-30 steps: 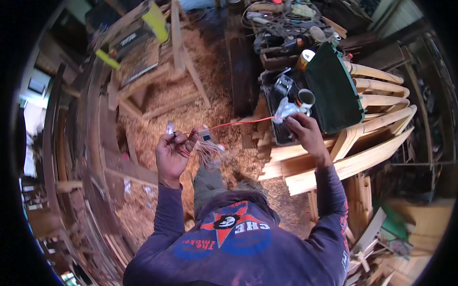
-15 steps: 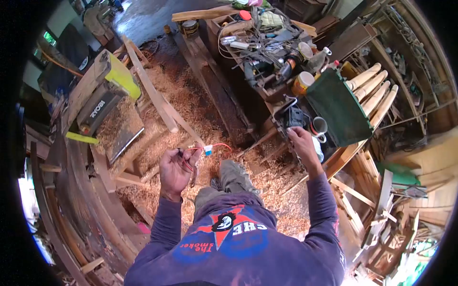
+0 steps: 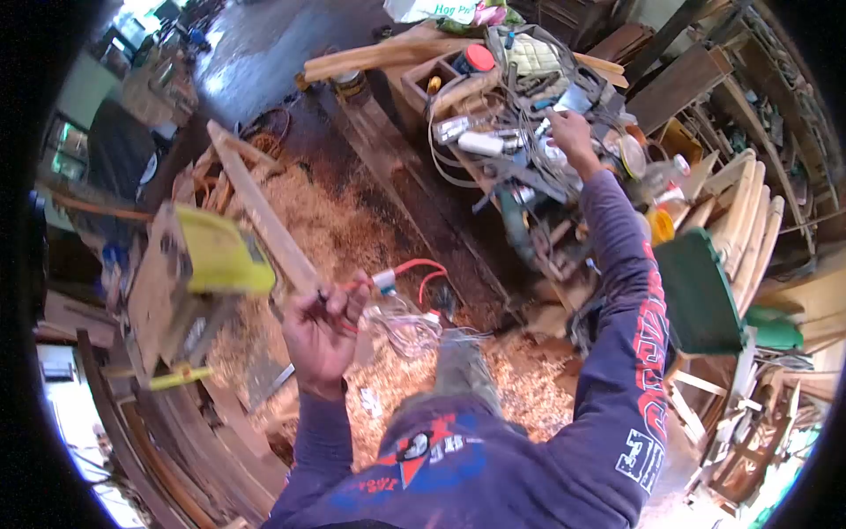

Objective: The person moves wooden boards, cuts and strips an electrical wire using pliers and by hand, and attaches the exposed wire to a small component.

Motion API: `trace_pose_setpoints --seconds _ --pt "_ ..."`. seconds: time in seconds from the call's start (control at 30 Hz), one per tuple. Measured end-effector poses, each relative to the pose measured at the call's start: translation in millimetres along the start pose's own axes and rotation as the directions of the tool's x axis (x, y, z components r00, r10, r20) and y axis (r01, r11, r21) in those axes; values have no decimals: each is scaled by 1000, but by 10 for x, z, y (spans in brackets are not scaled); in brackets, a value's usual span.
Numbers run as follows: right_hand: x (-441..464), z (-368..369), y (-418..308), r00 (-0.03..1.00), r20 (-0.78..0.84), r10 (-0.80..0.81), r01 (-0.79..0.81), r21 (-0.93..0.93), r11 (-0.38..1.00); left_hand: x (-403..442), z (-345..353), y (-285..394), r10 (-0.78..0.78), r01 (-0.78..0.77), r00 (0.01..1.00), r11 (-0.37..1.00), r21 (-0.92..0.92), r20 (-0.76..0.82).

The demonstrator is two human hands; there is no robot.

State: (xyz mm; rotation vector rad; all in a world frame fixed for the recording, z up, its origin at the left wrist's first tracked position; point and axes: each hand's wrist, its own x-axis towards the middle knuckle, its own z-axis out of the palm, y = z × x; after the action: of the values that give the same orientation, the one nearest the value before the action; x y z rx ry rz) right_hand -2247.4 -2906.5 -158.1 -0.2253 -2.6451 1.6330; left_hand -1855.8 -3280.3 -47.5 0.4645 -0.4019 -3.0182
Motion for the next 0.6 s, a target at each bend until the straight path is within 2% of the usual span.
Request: trace_pose_setpoints --seconds 0.03,0.1,0.13,0.17,0.23,0.27,0.37,0.5,0.53,0.6 --pt "373 163 49 997 -36 66 -67 -14 998 302 28 20 -34 34 999 999 -27 1" --pt "1055 392 239 998 -57 20 -35 -274 961 859 128 23 -106 106 994 994 -1 -13" --pt "1536 558 560 987 -160 6 -57 -316 947 1107 137 10 -122 122 992 993 -1 -22" --pt "1786 613 587 986 -167 16 -70 -319 945 1346 134 2 -156 158 987 986 45 -49" --pt "2220 738 615 976 -213 -36 -88 -542 836 1766 78 18 -193 200 977 976 82 -86" --pt "2501 819 764 967 -256 1 -134 -502 854 1942 40 17 -218 227 971 968 108 -95" --pt "3041 992 918 957 -274 92 -232 -542 807 2383 -23 30 -255 275 958 948 162 -130" --pt "3323 1203 964 918 -365 156 -312 -421 852 2686 -1 113 -236 284 941 940 187 -243" --pt "3481 1216 1101 945 -255 206 -305 -450 839 2720 27 152 -215 263 945 948 180 -248" --pt "3629 1304 1248 922 -286 260 -372 -476 797 2773 138 192 -172 227 951 952 203 -258"
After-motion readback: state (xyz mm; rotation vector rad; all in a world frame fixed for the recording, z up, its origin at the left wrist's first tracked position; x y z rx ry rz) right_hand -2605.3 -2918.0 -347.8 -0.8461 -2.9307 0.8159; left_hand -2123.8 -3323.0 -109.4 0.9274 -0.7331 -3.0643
